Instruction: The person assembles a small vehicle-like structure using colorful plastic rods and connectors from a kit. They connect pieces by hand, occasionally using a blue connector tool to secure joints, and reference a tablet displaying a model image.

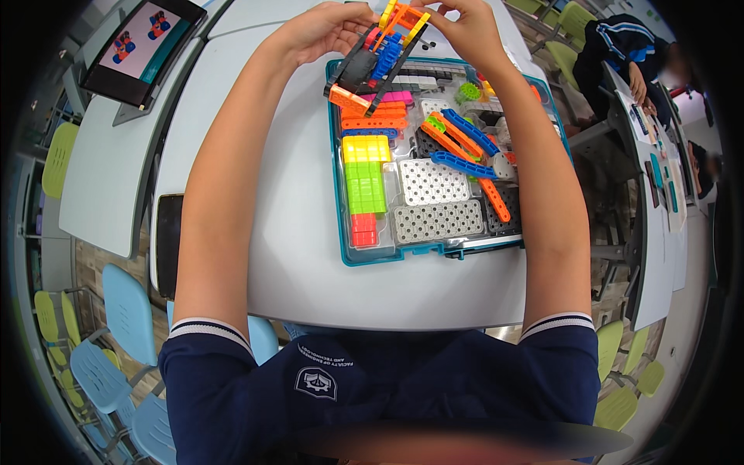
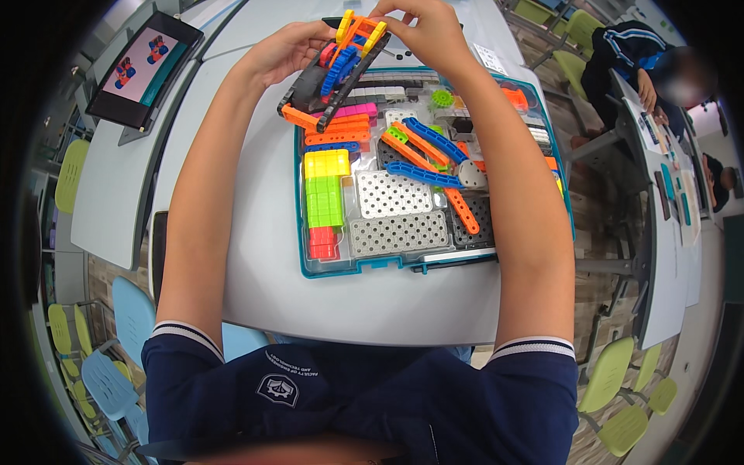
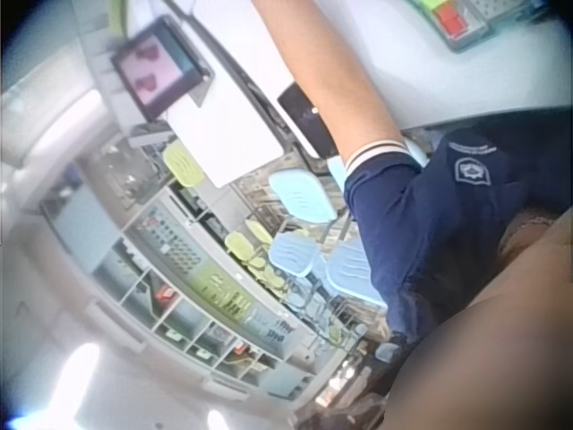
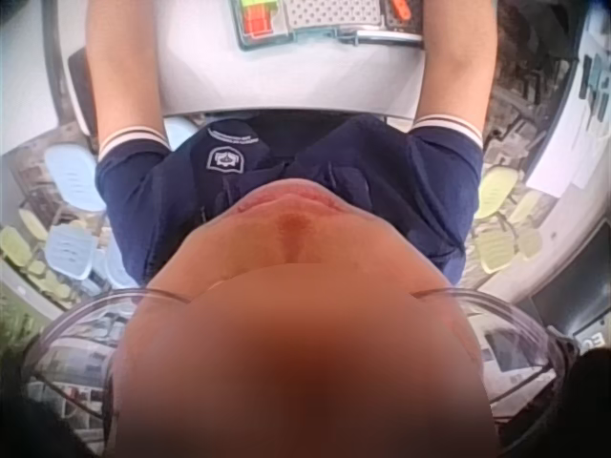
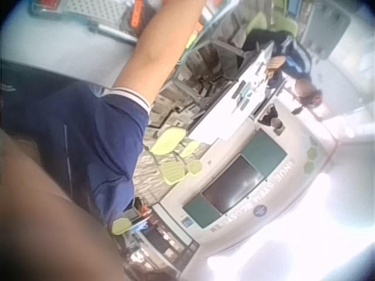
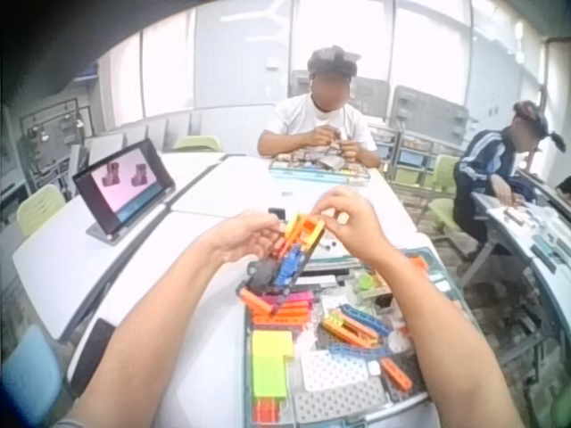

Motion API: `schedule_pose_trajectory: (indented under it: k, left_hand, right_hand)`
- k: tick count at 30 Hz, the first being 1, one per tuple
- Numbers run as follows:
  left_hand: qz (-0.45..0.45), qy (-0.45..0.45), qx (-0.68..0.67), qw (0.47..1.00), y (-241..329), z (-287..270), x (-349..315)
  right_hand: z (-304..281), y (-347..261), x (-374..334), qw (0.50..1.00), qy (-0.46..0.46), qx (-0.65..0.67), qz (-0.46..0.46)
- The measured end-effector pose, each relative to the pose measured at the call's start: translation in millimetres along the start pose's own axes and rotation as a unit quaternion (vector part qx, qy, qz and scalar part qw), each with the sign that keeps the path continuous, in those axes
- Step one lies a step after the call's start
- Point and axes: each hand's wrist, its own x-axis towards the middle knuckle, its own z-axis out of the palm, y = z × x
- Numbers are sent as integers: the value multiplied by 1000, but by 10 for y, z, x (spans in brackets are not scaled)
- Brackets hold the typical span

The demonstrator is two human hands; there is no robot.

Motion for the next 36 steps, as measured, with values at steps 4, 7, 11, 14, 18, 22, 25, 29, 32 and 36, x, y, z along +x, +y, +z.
schedule_pose_trajectory:
  k: [4, 7, 11, 14, 18, 22, 25, 29, 32, 36]
  left_hand:
    - [8, 16, -49, 999, -51, -39, 18]
    - [8, 30, -51, 998, -86, -86, 13]
    - [7, 4, -67, 998, -97, -118, 21]
    - [5, -20, -69, 997, -93, -111, 18]
    - [10, -18, -45, 999, -96, -65, 13]
    - [6, -1, -41, 999, -71, 15, 17]
    - [0, 12, 23, 1000, 19, 54, -10]
    - [-21, 35, 116, 992, 157, 78, -61]
    - [-36, 41, 160, 986, 204, 60, -79]
    - [-7, 95, 160, 983, 112, 46, -52]
  right_hand:
    - [13, -92, 12, 997, 30, -63, -25]
    - [36, -133, 11, 993, 45, -100, -46]
    - [43, -120, 7, 989, 51, -126, -56]
    - [41, -82, 5, 988, 52, -129, -60]
    - [42, -39, 5, 993, 52, -98, -39]
    - [22, -44, 8, 996, 44, -71, 7]
    - [1, -95, 26, 997, 63, -34, 28]
    - [-3, -220, 93, 996, 77, -40, -25]
    - [2, -331, 124, 993, 67, -72, -71]
    - [26, -430, 129, 988, 49, -96, -110]
